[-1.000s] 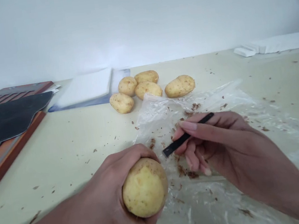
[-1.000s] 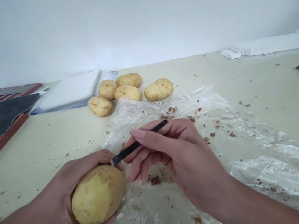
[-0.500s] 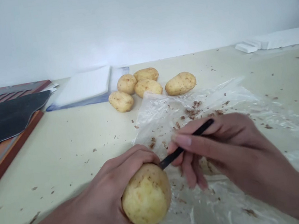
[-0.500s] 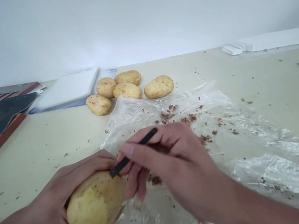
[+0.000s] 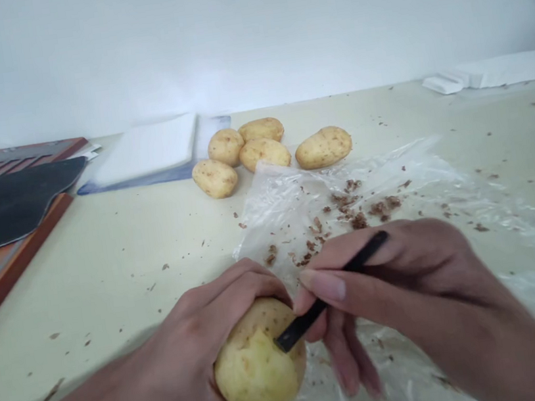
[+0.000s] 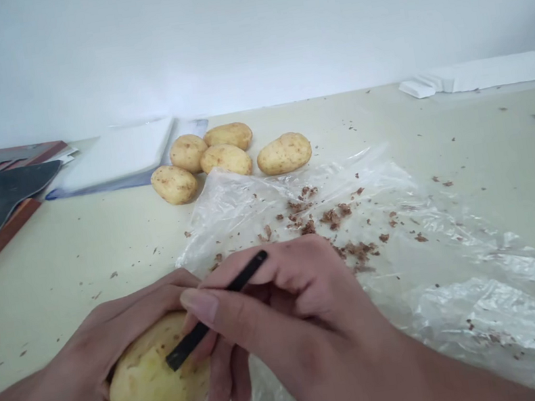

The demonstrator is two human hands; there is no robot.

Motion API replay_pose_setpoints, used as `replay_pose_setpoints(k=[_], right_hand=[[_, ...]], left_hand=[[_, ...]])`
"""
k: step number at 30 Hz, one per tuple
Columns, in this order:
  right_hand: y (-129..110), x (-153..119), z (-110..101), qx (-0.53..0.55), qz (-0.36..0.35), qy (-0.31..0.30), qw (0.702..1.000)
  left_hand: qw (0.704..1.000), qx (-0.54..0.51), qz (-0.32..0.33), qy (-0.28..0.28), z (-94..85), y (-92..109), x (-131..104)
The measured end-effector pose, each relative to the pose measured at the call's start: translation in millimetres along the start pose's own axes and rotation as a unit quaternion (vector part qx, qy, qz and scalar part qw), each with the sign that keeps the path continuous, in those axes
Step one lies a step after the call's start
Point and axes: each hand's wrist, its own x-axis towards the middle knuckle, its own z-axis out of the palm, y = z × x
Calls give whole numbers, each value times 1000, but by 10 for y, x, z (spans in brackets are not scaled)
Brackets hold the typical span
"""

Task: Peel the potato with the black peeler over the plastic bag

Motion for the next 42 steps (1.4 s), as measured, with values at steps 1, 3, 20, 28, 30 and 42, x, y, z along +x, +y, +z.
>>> replay_pose_setpoints(k=[1,3,20,28,30,42], right_hand=[[8,2,-5,-8,-5,0,1000],[18,1,-21,-18,-16,14,1000],[-6,176,64,-9,-53,38,998],[116,7,3,106,26,-45,993],[126,13,10,101,20,-34,994],[95,-25,48,46,-17,3,999]], left_hand=[[1000,7,3,3,-6,-1,-1],[1000,22,7,2,-13,-9,-4],[998,27,45,30,11,-32,54],[999,-45,0,-10,41,-26,-14],[999,-47,-14,-10,43,-23,-17],[1000,-27,-5,-10,31,-17,-18]])
